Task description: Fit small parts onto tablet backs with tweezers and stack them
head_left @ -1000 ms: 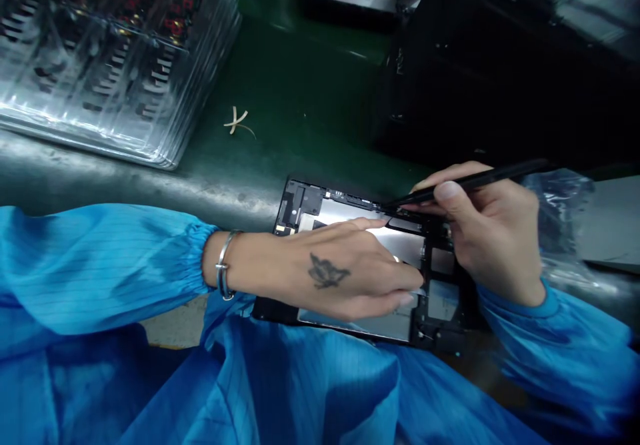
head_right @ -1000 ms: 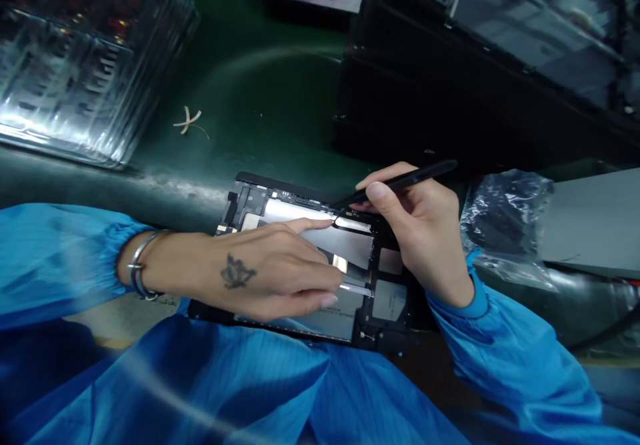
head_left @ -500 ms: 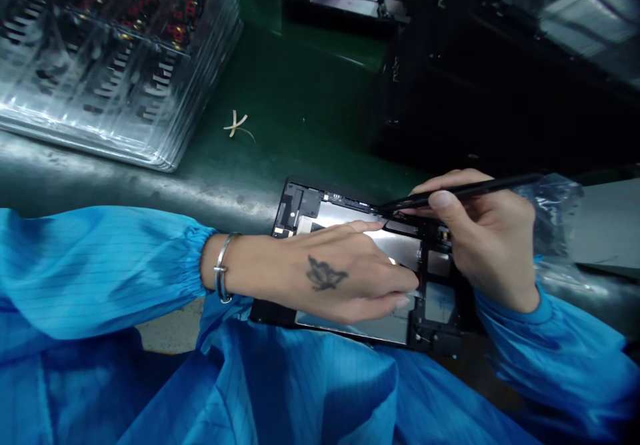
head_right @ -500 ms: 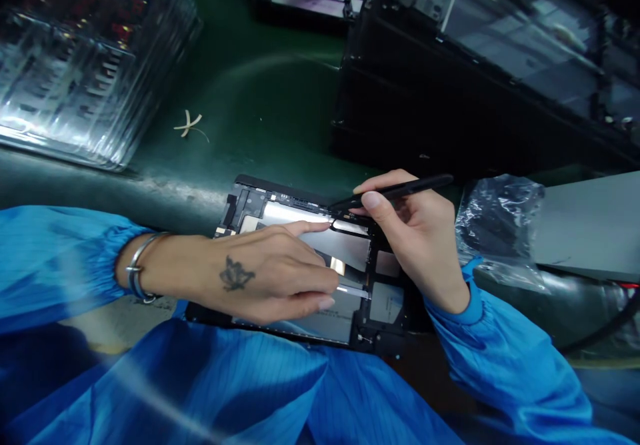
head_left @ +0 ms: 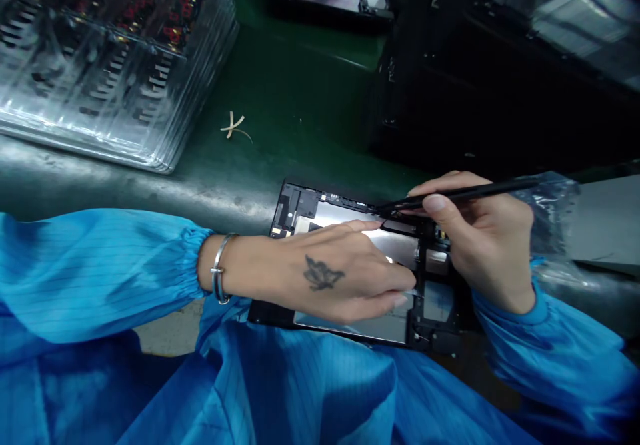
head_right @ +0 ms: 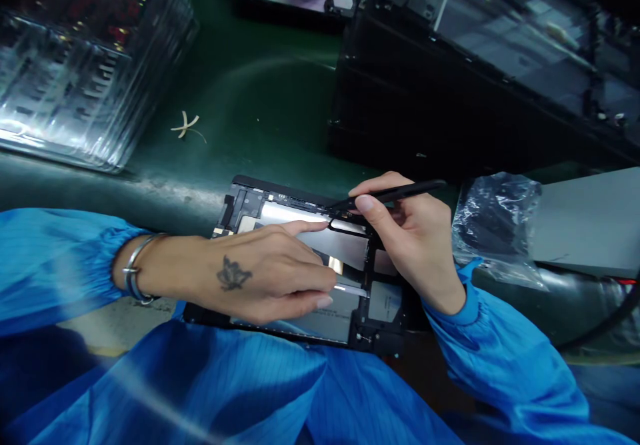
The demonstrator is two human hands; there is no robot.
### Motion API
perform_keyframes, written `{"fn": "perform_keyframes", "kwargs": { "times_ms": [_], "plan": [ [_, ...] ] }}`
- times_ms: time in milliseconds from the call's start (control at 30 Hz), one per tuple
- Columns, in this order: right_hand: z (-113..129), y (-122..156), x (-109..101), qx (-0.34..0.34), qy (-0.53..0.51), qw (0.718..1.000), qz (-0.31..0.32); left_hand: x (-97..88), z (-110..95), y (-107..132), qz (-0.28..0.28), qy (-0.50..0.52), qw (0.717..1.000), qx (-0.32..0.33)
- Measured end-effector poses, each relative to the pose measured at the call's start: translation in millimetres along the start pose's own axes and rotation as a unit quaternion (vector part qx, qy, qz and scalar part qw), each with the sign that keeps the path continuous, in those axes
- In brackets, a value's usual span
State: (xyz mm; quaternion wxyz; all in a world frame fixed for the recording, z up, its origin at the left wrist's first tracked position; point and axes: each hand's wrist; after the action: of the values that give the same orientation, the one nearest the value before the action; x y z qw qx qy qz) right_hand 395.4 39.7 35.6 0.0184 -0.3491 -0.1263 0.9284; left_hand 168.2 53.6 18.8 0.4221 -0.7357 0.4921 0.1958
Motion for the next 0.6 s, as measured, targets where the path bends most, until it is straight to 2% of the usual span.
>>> {"fn": "perform_keyframes", "kwargs": {
  "times_ms": [167, 267, 467, 600],
  "plan": [
    [-8.2, 0.3, 0.1, 0.073, -0.088, 0.993, -0.021, 0.0, 0.6, -0.3, -0.003, 0.016, 1.0, 0.004],
    [-10.8, 0.7, 1.8, 0.083, -0.144, 0.986, -0.026, 0.2, 0.5, -0.4, -0.003, 0.017, 1.0, 0.005],
    [-5.7, 1.2, 4.2, 0.032, -0.045, 0.998, -0.014, 1.1, -0.2, -0.6, -0.004, 0.011, 1.0, 0.007],
    [-2.9, 1.1, 4.2, 0.013, -0.033, 0.999, -0.015, 0.6, 0.2, -1.0, -0.005, 0.017, 1.0, 0.008]
  ]
}}
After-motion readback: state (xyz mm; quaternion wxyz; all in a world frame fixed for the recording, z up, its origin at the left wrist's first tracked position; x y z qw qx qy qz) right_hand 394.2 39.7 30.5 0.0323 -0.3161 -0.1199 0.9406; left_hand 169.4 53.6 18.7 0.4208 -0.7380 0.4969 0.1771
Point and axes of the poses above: each hand's wrist, its own y-axis away from the middle knuckle, its own x-axis out of the palm, z = x × y, and after that the axes turned 6 degrees about x, right-handed
